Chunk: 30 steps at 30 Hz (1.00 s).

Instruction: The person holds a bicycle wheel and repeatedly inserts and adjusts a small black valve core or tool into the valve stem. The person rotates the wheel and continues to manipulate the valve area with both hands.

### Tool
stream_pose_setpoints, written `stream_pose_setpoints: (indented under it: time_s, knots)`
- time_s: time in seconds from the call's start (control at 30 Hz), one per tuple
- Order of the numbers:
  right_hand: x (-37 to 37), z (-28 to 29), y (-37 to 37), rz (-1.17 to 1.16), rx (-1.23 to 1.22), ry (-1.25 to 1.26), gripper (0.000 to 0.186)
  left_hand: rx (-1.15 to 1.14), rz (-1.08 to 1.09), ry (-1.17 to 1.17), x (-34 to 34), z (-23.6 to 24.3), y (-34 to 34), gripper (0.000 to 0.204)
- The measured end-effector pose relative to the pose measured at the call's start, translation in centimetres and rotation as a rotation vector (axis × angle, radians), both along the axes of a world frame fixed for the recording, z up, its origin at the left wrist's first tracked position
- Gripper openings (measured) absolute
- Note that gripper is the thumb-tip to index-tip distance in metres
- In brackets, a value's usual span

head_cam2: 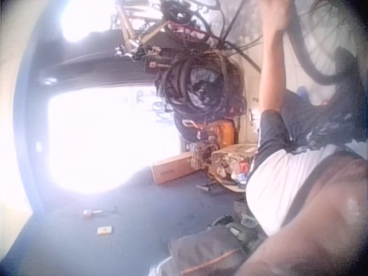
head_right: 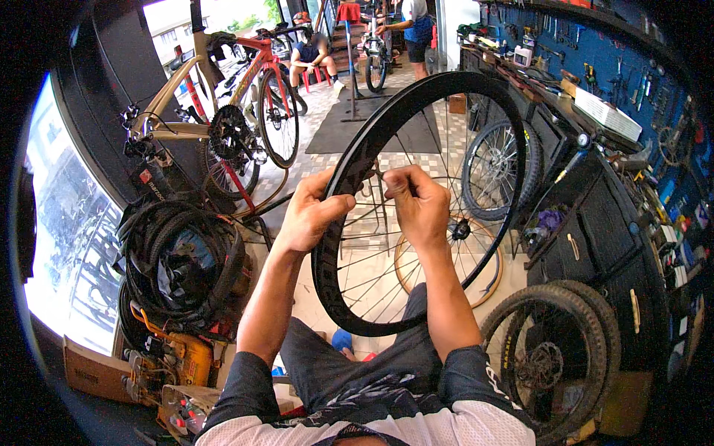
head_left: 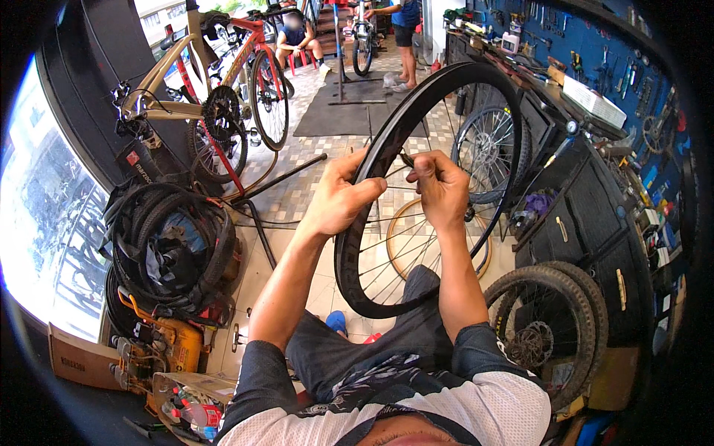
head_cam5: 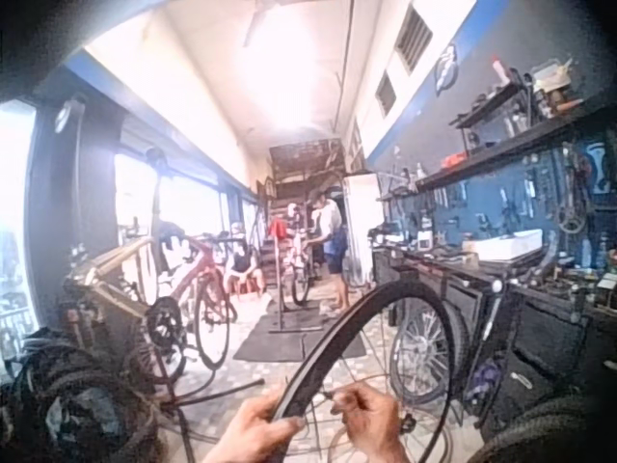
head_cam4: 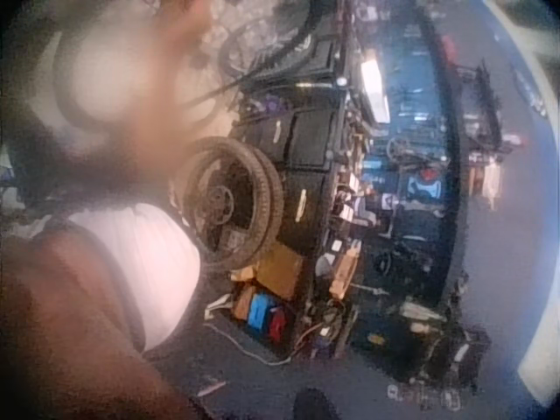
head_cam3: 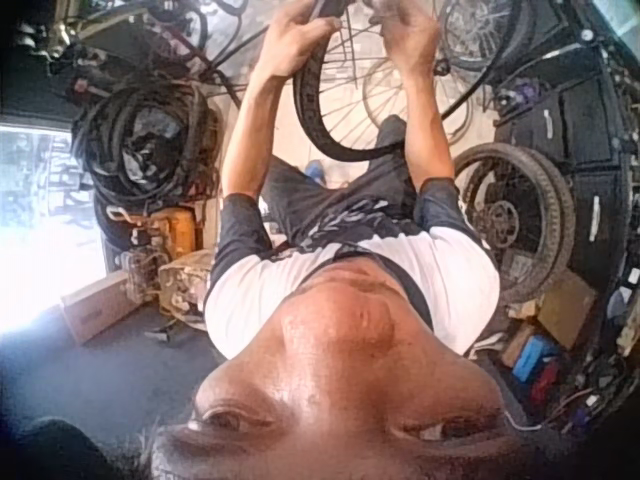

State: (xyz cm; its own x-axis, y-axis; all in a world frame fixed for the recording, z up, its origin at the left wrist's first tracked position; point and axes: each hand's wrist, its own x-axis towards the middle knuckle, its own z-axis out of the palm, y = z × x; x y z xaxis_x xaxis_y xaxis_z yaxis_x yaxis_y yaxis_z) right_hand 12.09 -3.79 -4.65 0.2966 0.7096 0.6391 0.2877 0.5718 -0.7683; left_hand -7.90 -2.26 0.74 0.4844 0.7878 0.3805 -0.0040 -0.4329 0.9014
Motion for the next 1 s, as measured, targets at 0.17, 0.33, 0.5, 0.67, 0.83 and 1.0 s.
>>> stream_pose_setpoints:
  time_s: [0.17,0.33,0.5,0.67,0.83,1.0]
  knots:
    - [-0.9,0.6,-1.1,-0.116,0.113,-0.193,0.047,-0.013,-0.034,-0.018,0.1,0.4,0.1,0.034]
    - [0.3,0.1,-0.2,0.034,0.068,0.018,0.035,-0.058,0.002,-0.020,0.2,0.3,-0.3,0.035]
    - [0.5,0.7,-0.1,0.004,-0.030,-0.021,0.033,0.027,-0.017,-0.024,0.2,-0.3,0.2,0.036]
    - [0.7,1.7,-1.2,0.006,0.139,-0.293,0.039,0.011,0.002,-0.026,-0.1,0.2,-0.7,0.042]
    - [1.5,2.0,-1.6,-0.105,0.181,-0.311,0.031,0.156,-0.028,-0.060,0.0,-0.4,0.0,0.047]
    - [4.0,2.8,-1.1,-0.408,0.356,-0.234,0.029,-0.054,-0.087,-0.108,0.3,0.0,-0.9,0.070]
